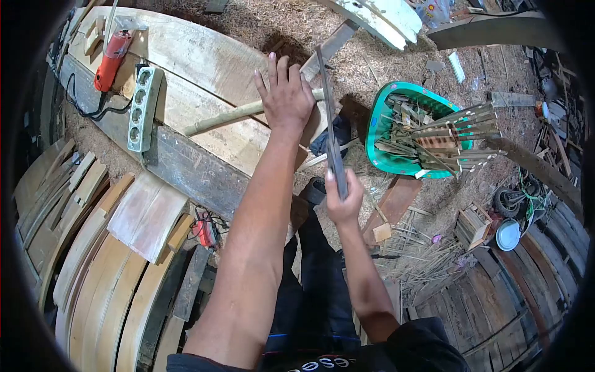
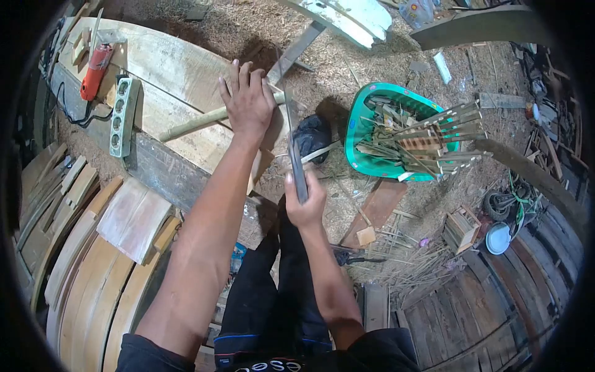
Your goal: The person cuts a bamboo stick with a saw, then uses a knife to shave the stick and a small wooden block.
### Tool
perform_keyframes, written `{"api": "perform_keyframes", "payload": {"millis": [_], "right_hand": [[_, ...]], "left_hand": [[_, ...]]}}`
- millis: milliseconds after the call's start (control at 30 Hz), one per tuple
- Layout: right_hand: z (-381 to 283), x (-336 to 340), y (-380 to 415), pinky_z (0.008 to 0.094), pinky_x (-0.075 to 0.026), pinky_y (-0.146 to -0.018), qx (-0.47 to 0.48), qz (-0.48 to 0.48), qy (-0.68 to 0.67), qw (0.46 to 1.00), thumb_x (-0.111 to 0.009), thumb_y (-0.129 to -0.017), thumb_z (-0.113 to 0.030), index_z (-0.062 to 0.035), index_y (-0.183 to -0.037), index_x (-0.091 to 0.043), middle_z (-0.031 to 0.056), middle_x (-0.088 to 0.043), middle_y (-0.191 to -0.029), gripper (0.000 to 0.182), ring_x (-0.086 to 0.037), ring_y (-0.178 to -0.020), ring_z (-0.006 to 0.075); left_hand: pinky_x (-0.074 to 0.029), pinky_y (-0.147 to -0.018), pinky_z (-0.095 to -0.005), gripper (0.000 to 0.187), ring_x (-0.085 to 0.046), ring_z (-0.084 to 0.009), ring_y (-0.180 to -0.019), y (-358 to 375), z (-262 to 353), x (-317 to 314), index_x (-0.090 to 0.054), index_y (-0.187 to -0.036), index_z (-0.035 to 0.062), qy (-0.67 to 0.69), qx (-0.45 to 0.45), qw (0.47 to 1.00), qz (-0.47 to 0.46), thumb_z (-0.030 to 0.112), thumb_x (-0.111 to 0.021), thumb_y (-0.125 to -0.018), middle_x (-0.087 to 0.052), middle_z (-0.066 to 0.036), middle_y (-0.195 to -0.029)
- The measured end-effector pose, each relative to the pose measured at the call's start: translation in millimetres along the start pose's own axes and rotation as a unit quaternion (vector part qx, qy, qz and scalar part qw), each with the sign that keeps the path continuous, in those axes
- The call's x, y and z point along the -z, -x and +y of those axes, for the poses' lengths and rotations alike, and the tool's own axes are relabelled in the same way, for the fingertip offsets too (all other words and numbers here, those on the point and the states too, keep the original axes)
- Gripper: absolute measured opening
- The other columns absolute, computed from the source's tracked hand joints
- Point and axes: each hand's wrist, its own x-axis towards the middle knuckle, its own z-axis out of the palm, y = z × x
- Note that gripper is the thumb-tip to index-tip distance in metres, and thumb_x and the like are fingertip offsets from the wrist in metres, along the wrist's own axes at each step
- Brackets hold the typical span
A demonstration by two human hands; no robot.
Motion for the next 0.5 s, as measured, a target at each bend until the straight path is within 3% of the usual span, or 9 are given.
{"api": "perform_keyframes", "payload": {"millis": [200, 333, 433, 500], "right_hand": [[-36, -16, -50, 0.0285, -0.039, -0.051, -0.069, -0.016, -0.009, 0.997, -0.067, -0.091, -0.018, -0.0037, -0.078, -0.056, 0.0032, -0.051, -0.059, 0.023, -0.047, -0.055, 0.0076], [-11, 9, 21, 0.0302, -0.04, -0.052, -0.02, 0.01, 0.027, 0.999, -0.067, -0.091, -0.016, -0.0028, -0.078, -0.056, 0.0053, -0.053, -0.059, 0.022, -0.049, -0.055, 0.01], [-20, 15, 7, 0.0306, -0.04, -0.051, -0.068, -0.021, 0.044, 0.996, -0.067, -0.091, -0.015, -0.0025, -0.077, -0.055, 0.0051, -0.051, -0.059, 0.023, -0.048, -0.054, 0.0107], [-34, -5, -45, 0.0311, -0.038, -0.051, -0.05, -0.019, 0.014, 0.998, -0.067, -0.091, -0.016, -0.0029, -0.074, -0.054, 0.0041, -0.048, -0.057, 0.025, -0.045, -0.053, 0.0108]], "left_hand": [[-0.016, -0.118, -0.0577, 0.031, -0.031, -0.0267, -0.146, -1, 1, 4, -0.059, -0.123, 0.0116, -0.002, -0.006, 1.0, -0.012, 0.024, -0.047, -0.097, -0.049, -0.007, -0.141], [-0.015, -0.119, -0.0574, 0.033, -0.03, -0.0262, -0.146, 2, 1, 7, -0.058, -0.125, 0.0106, 0.007, -0.006, 1.0, -0.021, 0.024, -0.047, -0.098, -0.049, -0.007, -0.141], [-0.015, -0.119, -0.0574, 0.034, -0.03, -0.026, -0.147, 3, 0, 7, -0.057, -0.127, 0.0103, 0.001, -0.003, 1.0, -0.027, 0.024, -0.047, -0.098, -0.049, -0.007, -0.142], [-0.014, -0.119, -0.0575, 0.035, -0.03, -0.0259, -0.147, 0, 1, 7, -0.056, -0.129, 0.0101, 0.0, -0.006, 1.0, -0.021, 0.024, -0.046, -0.098, -0.048, -0.007, -0.142]]}}
